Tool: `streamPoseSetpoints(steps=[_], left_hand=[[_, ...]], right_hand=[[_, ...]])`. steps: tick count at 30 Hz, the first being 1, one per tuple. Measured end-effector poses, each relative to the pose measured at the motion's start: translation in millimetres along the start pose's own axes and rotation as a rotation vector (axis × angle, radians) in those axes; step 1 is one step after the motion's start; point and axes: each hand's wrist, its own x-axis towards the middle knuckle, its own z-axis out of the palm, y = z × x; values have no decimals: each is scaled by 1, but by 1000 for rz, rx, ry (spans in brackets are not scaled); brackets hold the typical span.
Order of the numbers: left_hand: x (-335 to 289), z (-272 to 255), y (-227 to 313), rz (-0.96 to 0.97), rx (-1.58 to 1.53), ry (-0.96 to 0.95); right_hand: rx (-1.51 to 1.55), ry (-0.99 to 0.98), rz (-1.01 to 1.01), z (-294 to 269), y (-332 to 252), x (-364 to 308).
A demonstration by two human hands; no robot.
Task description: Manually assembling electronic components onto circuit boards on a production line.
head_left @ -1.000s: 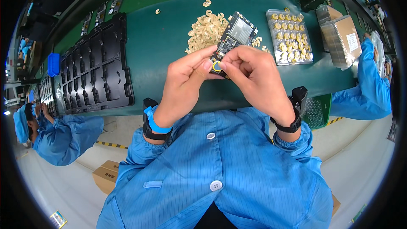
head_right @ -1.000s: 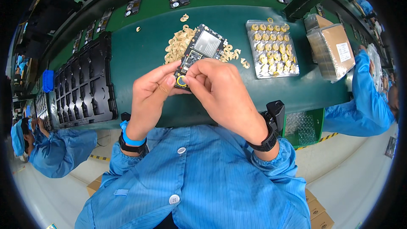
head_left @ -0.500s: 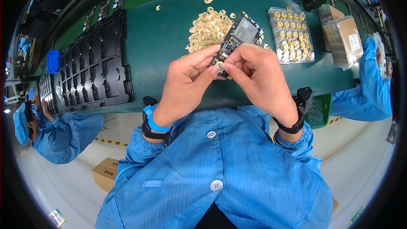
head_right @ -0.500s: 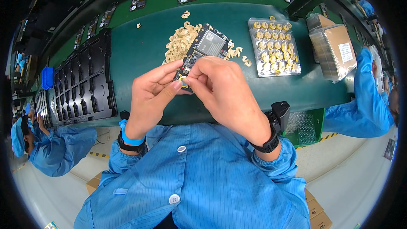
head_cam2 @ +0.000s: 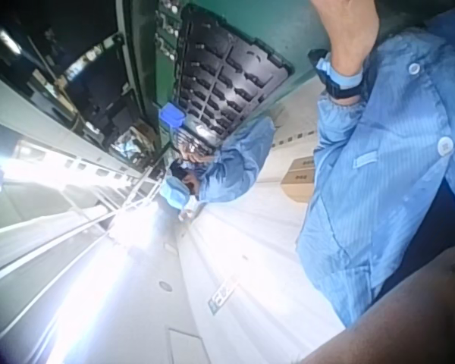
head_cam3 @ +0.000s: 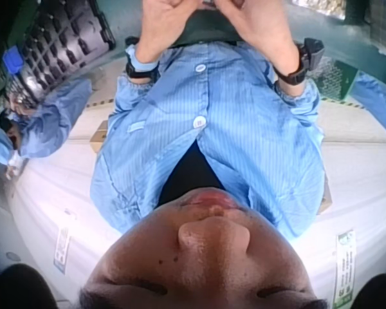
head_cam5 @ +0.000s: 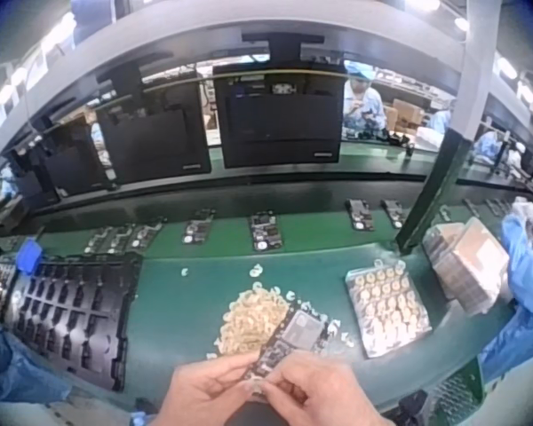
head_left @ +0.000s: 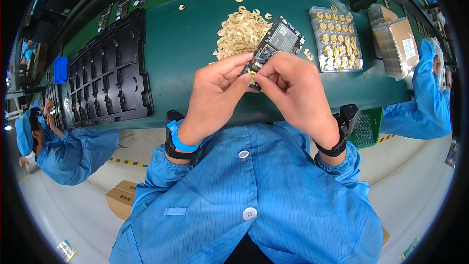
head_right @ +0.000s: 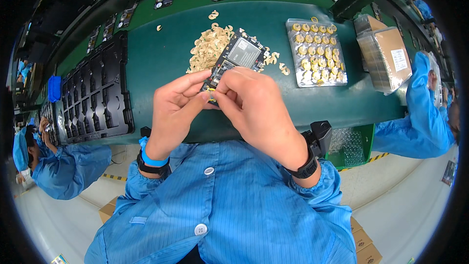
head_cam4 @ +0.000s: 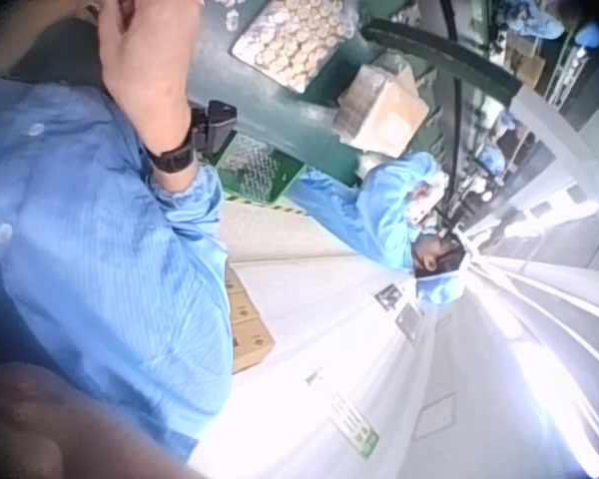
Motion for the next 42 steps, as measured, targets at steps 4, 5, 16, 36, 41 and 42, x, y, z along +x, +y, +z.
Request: streamPoseSetpoints(steps=[4, 5, 16, 36, 41, 42], left_hand=[[1, -2, 3, -27, 39, 2], [1, -2, 3, -27, 41, 1], [2, -1, 7, -67, -43, 59], [15, -13, -7, -86, -52, 46], [6, -26, -7, -143, -21, 21], [3, -29, -7, -143, 0, 42]], right_hand=[[-10, -4, -45, 1, 1, 0], [-17, 2, -51, 1, 1, 0], [-114, 206, 117, -4, 19, -16], [-11, 207, 277, -118, 121, 162], [-40, 295, 443, -147, 203, 222], [-46, 298, 445, -152, 216, 225]])
